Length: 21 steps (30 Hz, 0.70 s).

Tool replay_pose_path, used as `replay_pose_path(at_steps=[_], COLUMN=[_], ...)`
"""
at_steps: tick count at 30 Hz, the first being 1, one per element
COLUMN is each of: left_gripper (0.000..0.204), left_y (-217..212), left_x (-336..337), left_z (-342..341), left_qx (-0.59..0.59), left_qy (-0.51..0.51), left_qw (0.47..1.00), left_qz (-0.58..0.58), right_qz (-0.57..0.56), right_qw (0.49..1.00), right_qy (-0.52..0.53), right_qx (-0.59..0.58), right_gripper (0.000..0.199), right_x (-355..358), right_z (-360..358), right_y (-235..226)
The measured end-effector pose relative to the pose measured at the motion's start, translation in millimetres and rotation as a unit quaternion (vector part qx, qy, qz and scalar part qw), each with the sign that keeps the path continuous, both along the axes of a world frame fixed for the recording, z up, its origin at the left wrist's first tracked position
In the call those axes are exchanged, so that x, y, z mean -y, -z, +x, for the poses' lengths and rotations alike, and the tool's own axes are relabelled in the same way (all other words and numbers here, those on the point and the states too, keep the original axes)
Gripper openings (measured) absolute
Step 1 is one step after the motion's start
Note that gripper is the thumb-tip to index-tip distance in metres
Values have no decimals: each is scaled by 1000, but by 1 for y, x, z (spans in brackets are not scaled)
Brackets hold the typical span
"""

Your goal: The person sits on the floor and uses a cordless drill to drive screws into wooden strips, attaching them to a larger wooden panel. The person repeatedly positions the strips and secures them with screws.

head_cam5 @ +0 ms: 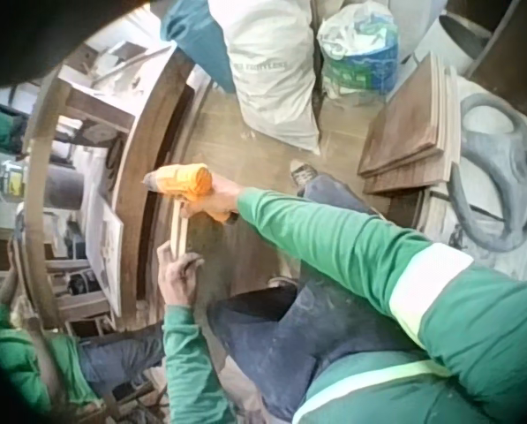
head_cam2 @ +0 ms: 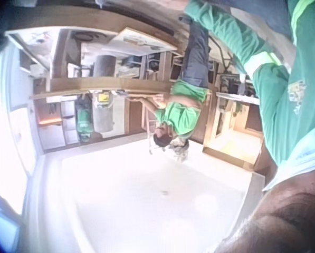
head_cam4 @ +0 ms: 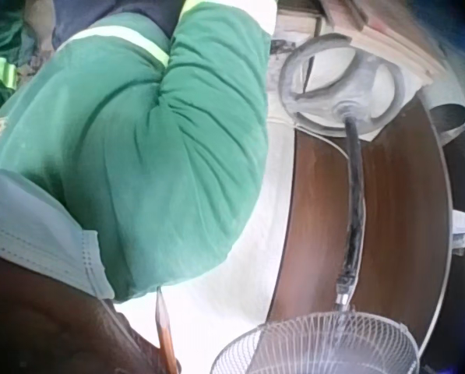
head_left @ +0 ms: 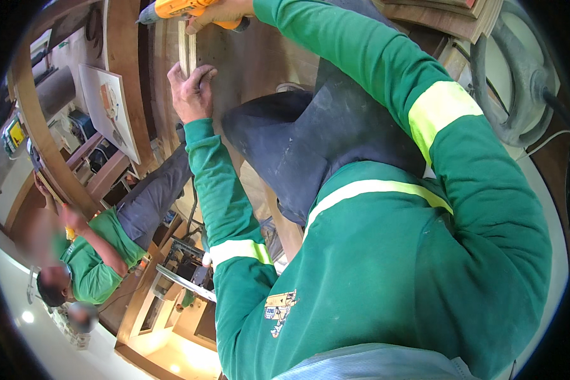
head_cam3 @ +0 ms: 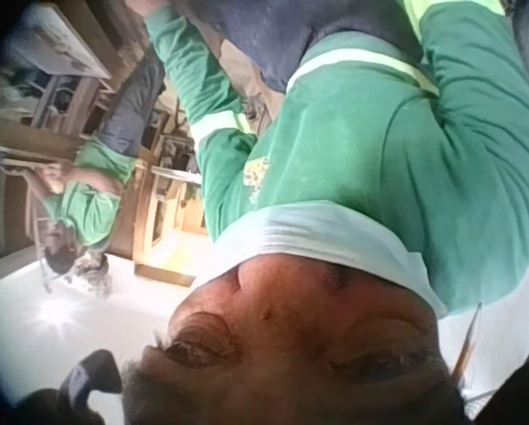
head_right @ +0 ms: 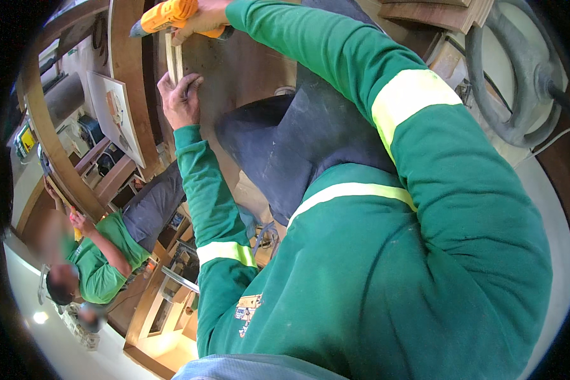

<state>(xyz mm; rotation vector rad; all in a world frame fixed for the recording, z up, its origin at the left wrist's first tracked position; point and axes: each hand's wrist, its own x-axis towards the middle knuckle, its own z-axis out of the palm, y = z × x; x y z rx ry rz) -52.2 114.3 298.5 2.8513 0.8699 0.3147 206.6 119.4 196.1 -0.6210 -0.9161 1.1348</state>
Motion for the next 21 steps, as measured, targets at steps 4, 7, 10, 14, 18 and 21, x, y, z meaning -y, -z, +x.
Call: replay_pose_path(at_steps=[4, 7, 10, 14, 18, 21], left_gripper=[16, 18, 21, 21, 18, 15], left_y=[0, -3, -4, -2, -9, -7], left_x=[-3, -3, 1, -4, 1, 33], left_z=[-8, -6, -11, -8, -5, 8], left_qx=[4, -8, 3, 12, 32, 117], left_qy=[6, 0, -15, -9, -13, -17], left_qw=[1000, 1000, 998, 999, 999, 992], left_qz=[-17, -30, -54, -40, -14, 42], right_qz=[-2, 44, 27, 30, -43, -48], right_qw=[993, 997, 994, 995, 982, 982], right_qy=[65, 37, 33, -21, -67, -82], right_qx=[94, 43, 104, 90, 169, 163], right_gripper=[73, 73, 71, 60, 52, 51], right_x=[12, 14, 22, 0, -8, -8], right_z=[2, 5, 11, 15, 25, 27], right_y=[-18, -18, -43, -29, -17, -16])
